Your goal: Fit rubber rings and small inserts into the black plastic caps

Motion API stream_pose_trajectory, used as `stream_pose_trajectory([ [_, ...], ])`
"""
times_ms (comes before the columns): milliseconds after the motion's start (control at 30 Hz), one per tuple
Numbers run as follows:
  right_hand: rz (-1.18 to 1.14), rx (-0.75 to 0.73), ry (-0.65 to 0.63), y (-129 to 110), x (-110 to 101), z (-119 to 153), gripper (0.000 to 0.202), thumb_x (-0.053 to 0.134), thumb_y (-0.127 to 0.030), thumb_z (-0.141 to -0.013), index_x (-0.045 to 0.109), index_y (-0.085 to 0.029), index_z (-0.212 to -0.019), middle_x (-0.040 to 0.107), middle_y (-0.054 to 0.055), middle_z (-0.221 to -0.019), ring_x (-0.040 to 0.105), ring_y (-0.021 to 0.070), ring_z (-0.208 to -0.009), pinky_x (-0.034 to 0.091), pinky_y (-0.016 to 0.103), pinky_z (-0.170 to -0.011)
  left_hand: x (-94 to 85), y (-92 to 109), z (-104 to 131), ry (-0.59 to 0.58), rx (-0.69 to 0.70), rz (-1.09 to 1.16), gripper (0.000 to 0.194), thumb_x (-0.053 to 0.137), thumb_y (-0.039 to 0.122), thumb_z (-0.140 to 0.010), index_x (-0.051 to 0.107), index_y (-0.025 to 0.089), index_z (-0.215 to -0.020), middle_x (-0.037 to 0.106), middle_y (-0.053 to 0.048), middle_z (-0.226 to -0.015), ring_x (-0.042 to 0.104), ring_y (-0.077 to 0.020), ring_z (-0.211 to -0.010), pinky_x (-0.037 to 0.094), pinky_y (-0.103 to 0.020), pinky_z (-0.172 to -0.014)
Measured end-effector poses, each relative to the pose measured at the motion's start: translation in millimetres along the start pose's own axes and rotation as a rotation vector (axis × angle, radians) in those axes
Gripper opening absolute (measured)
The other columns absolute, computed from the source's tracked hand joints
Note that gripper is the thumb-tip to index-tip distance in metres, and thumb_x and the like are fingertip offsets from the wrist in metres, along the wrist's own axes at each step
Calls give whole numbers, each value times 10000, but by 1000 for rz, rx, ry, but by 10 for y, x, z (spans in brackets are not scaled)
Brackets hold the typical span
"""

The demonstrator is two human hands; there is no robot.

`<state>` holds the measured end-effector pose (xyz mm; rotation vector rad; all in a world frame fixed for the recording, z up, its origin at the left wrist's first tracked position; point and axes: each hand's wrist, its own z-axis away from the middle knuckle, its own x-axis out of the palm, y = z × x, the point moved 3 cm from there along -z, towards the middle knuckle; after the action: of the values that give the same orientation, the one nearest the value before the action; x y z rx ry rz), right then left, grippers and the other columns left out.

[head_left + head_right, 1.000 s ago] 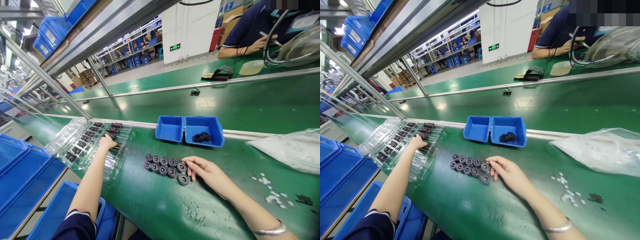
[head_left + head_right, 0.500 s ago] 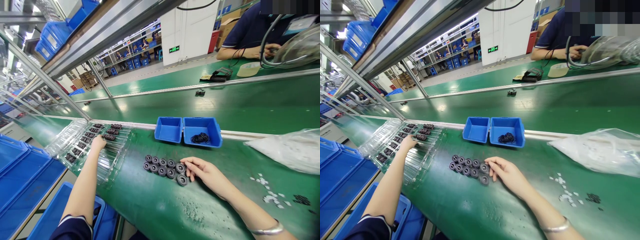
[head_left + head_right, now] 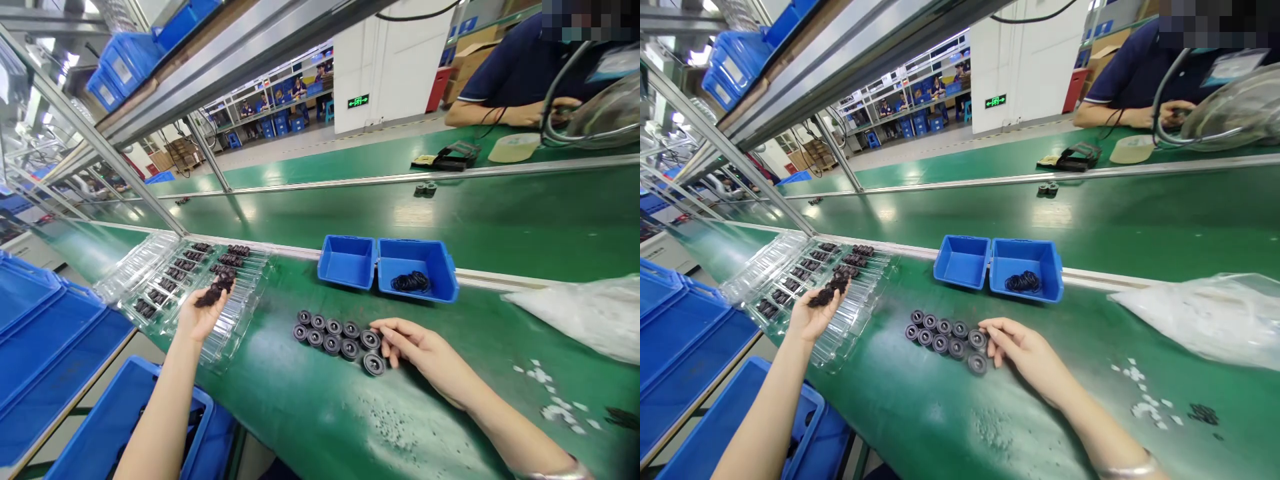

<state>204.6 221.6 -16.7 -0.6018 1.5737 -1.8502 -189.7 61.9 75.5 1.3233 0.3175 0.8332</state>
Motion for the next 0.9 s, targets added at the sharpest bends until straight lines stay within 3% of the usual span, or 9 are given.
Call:
stream_pose_trajectory([
  [67, -4, 0, 3, 2, 5, -1, 469, 528, -573, -884, 609, -166, -1104, 643, 27, -742, 572, 151, -623, 441, 314, -678, 244, -102, 175, -100, -47, 90, 493, 454, 180, -818, 535, 89, -1296, 621, -170, -1266, 553, -272, -1239, 603, -298, -817],
  [167, -35, -14, 13, 6, 14, -5, 486, 551, -583, -869, 615, -159, -1096, 644, 30, -737, 567, 147, -615, 441, 304, -650, 617, -291, 412, -329, -265, 410, 623, 466, 165, -829, 356, 102, -1439, 489, -169, -1432, 412, -296, -1363, 573, -267, -886],
  [267, -82, -23, 21, -5, 28, 0, 502, 577, -591, -848, 623, -145, -1074, 636, 30, -717, 557, 142, -602, 443, 297, -626, 869, -457, 593, -413, -406, 528, 677, 468, 172, -851, 249, 101, -1487, 464, -193, -1448, 381, -329, -1372, 563, -295, -915],
  [400, -137, -30, 22, -12, 43, 5, 489, 596, -567, -845, 616, -135, -1073, 631, 31, -722, 546, 132, -595, 445, 286, -602, 1093, -622, 808, -489, -548, 565, 650, 465, 244, -908, 227, 83, -1491, 480, -226, -1423, 407, -329, -1354, 530, -326, -971],
  [600, -179, -29, 33, 24, 52, 2, 469, 622, -549, -838, 614, -138, -1066, 632, 25, -720, 552, 122, -586, 460, 278, -592, 1266, -818, 1080, -595, -723, 538, 662, 483, 346, -919, 244, 106, -1487, 504, -256, -1387, 496, -371, -1273, 571, -338, -873],
  [900, -201, -44, 58, 31, 69, 1, 417, 652, -483, -838, 606, -133, -1060, 632, 24, -735, 552, 110, -593, 468, 270, -587, 1273, -1103, 1228, -676, -874, 580, 717, 469, 366, -916, 198, 17, -1481, 516, -308, -1347, 544, -372, -1227, 559, -330, -875],
])
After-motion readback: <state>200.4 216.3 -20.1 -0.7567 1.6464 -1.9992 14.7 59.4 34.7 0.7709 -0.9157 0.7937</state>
